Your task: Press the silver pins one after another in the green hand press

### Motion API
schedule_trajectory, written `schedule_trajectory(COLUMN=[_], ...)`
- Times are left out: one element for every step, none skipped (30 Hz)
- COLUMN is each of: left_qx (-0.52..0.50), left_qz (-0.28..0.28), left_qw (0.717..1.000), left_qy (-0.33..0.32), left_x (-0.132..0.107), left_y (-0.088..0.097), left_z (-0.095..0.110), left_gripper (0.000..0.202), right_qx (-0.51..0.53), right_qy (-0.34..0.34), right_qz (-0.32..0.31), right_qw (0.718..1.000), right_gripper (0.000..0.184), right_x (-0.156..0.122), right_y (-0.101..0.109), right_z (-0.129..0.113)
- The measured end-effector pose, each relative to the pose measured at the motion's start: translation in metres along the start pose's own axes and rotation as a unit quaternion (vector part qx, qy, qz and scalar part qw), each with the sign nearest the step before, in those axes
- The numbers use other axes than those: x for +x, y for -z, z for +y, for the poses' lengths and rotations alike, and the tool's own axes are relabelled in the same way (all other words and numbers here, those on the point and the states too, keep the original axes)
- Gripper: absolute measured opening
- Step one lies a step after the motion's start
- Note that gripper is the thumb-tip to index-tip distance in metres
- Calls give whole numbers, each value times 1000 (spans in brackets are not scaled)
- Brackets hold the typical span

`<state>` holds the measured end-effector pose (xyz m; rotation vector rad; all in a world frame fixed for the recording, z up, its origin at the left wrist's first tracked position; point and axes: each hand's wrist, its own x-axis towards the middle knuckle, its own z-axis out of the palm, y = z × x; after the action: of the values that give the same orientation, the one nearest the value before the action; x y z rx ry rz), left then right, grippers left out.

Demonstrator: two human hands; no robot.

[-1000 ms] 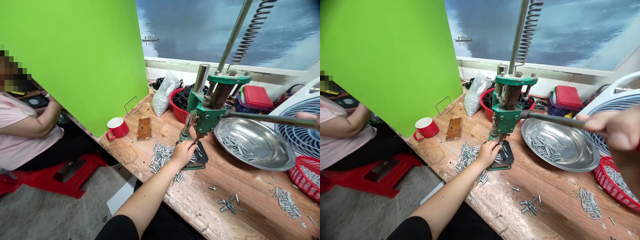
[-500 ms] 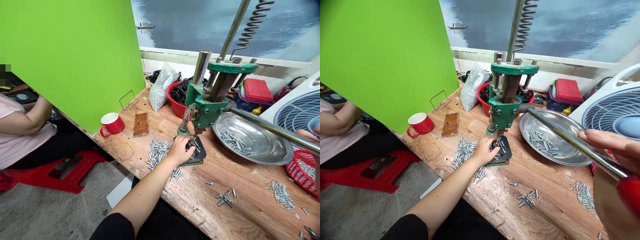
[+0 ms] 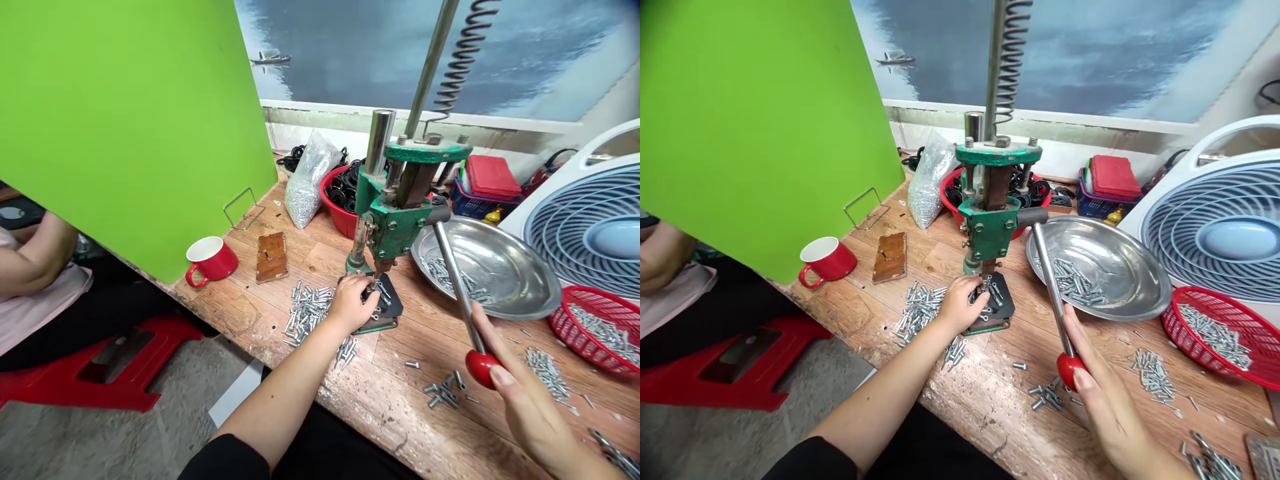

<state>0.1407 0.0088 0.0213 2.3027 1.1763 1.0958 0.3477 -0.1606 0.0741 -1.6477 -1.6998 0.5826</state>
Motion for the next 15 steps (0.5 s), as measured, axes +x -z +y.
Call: schedule_trajectory(left_qx=[2, 4, 6, 8, 10, 11, 12, 14, 14, 14, 12, 9, 7, 5, 4], left_qz=[-1, -3, -3, -2, -1, 1, 2, 2, 2, 1, 0, -3, -5, -7, -7], left_qw=[1000, 1000, 1000, 1000, 1000, 1000, 1000, 1000, 1000, 1000, 1000, 1000, 1000, 1000, 1000], left_qy=[-1, -2, -3, -3, -2, 0, 2, 4, 6, 8, 8, 8, 7, 7, 7], left_x=[0, 1, 1, 1, 2, 2, 2, 3, 3, 3, 4, 4, 5, 5, 6], left_y=[0, 1, 1, 1, 1, 1, 1, 0, 0, -1, -1, -2, -2, -2, -2], left_z=[1, 1, 2, 2, 2, 2, 1, 1, 0, 0, 0, -1, -1, -1, -1], left_gripper=[23, 23, 23, 22, 22, 22, 22, 23, 23, 23, 23, 24, 23, 23, 22], right_qx=[19, 46, 79, 116, 153, 185, 211, 228, 235, 233, 225, 213, 196, 176, 155], right_qy=[-22, -47, -74, -104, -139, -178, -217, -247, -266, -271, -268, -257, -241, -222, -202], right_qz=[-28, -62, -94, -120, -142, -159, -174, -186, -192, -190, -178, -155, -128, -96, -64], right_qw=[999, 996, 990, 980, 968, 953, 937, 923, 915, 914, 920, 930, 942, 954, 965], right_gripper=[56, 57, 58, 58, 57, 54, 51, 48, 46, 45, 45, 46, 47, 46, 45], right_x=[5, 11, 18, 27, 36, 45, 53, 60, 65, 69, 71, 73, 75, 77, 80], right_y=[9, 17, 22, 26, 26, 24, 21, 17, 12, 7, 2, -4, -10, -17, -25], right_z=[-2, -5, -8, -13, -18, -24, -30, -35, -39, -42, -42, -39, -35, -29, -22])
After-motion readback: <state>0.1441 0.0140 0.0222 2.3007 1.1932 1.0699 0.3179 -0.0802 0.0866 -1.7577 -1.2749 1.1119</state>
